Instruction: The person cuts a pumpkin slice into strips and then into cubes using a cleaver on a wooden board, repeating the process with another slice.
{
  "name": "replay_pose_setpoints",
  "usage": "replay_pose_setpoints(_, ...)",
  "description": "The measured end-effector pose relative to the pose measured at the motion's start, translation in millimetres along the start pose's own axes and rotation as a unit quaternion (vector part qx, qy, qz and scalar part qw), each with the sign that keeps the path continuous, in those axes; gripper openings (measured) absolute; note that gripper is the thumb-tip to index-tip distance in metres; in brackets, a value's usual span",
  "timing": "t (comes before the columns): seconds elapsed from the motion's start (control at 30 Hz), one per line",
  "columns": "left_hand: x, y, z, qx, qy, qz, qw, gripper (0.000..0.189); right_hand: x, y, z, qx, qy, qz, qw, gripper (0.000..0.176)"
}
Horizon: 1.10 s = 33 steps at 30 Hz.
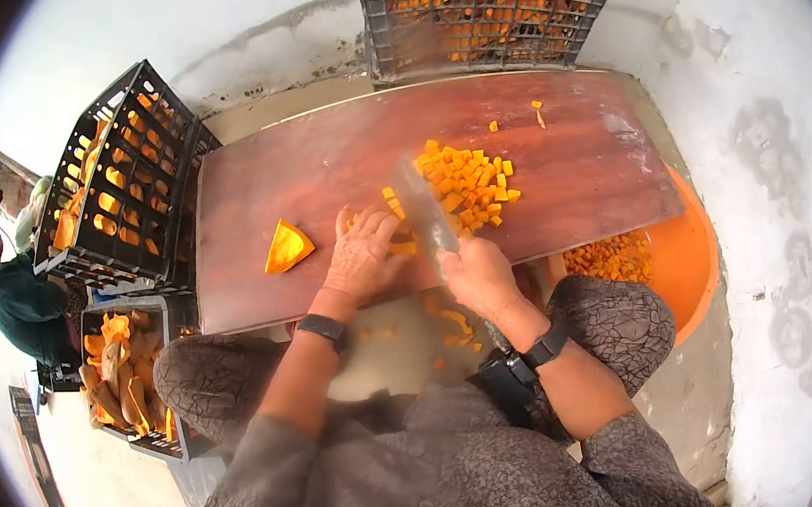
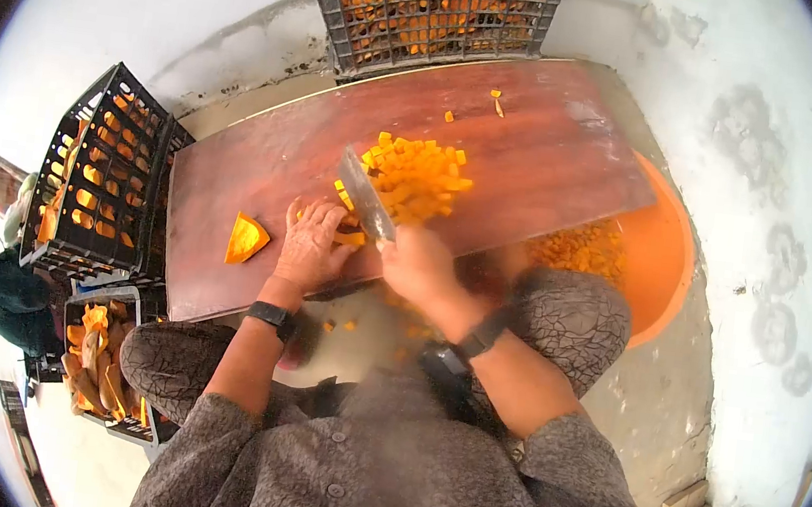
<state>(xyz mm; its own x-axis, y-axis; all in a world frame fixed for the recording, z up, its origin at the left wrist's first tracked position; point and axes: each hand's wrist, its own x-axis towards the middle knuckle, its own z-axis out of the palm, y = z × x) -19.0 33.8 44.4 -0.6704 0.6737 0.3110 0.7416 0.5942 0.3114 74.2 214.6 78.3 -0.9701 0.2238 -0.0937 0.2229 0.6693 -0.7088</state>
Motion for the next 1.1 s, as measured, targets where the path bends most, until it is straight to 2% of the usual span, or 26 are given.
replay_pose_setpoints(0.07, -4, -5, 4, 0.002, 0.008, -0.003, 1.000, 0.046, -2, -4, -2, -0.036, 0.017, -0.017, 0.999, 0.031)
replay_pose_setpoints(0.13, -13, -15, 9, 0.040, 0.059, -0.057, 0.996, 0.030, -5, -9, -6, -0.032, -0.002, 0.003, 0.999, 0.030)
replay_pose_setpoints(0.27, -23, -28, 9, 0.095, 0.069, -0.084, 0.989, 0.035, -9, -7, -4, -0.034, -0.009, -0.018, 0.999, 0.029)
replay_pose_setpoints(0.3, -24, -26, 4, 0.106, 0.031, -0.101, 0.989, 0.035, -10, -8, -5, -0.048, -0.032, -0.029, 0.998, 0.026)
replay_pose_setpoints(0.33, -26, -29, 7, 0.102, 0.031, -0.092, 0.990, 0.035, -12, -9, -7, -0.061, -0.054, -0.038, 0.996, 0.024)
replay_pose_setpoints(0.4, -28, -31, 13, 0.127, 0.068, -0.088, 0.986, 0.036, -16, -9, -11, -0.074, -0.067, -0.025, 0.995, 0.024)
replay_pose_setpoints(0.43, -30, -31, 13, 0.130, 0.037, -0.106, 0.985, 0.039, -18, -7, -10, -0.081, -0.068, -0.041, 0.994, 0.023)
replay_pose_setpoints(0.6, -32, -32, 13, 0.140, 0.078, -0.078, 0.984, 0.043, -13, 5, -7, -0.075, -0.058, -0.077, 0.993, 0.022)
replay_pose_setpoints(0.7, -30, -22, 10, 0.122, 0.089, -0.056, 0.987, 0.046, -5, 3, -15, -0.111, -0.090, -0.038, 0.989, 0.022)
replay_pose_setpoints(0.8, -30, -9, 11, 0.093, 0.092, -0.045, 0.990, 0.049, 3, 3, -17, -0.155, -0.054, -0.056, 0.985, 0.023)
replay_pose_setpoints(1.0, -30, 8, 13, 0.035, 0.091, 0.010, 0.995, 0.056, 14, 3, -18, -0.130, -0.024, -0.033, 0.991, 0.025)
replay_pose_setpoints(1.07, -29, 13, 10, 0.030, 0.097, 0.002, 0.995, 0.056, 19, 9, -19, -0.058, -0.039, 0.012, 0.997, 0.028)
replay_pose_setpoints(1.1, -28, 13, 10, 0.006, 0.102, -0.008, 0.995, 0.057, 16, 12, -24, 0.004, -0.042, -0.002, 0.999, 0.027)
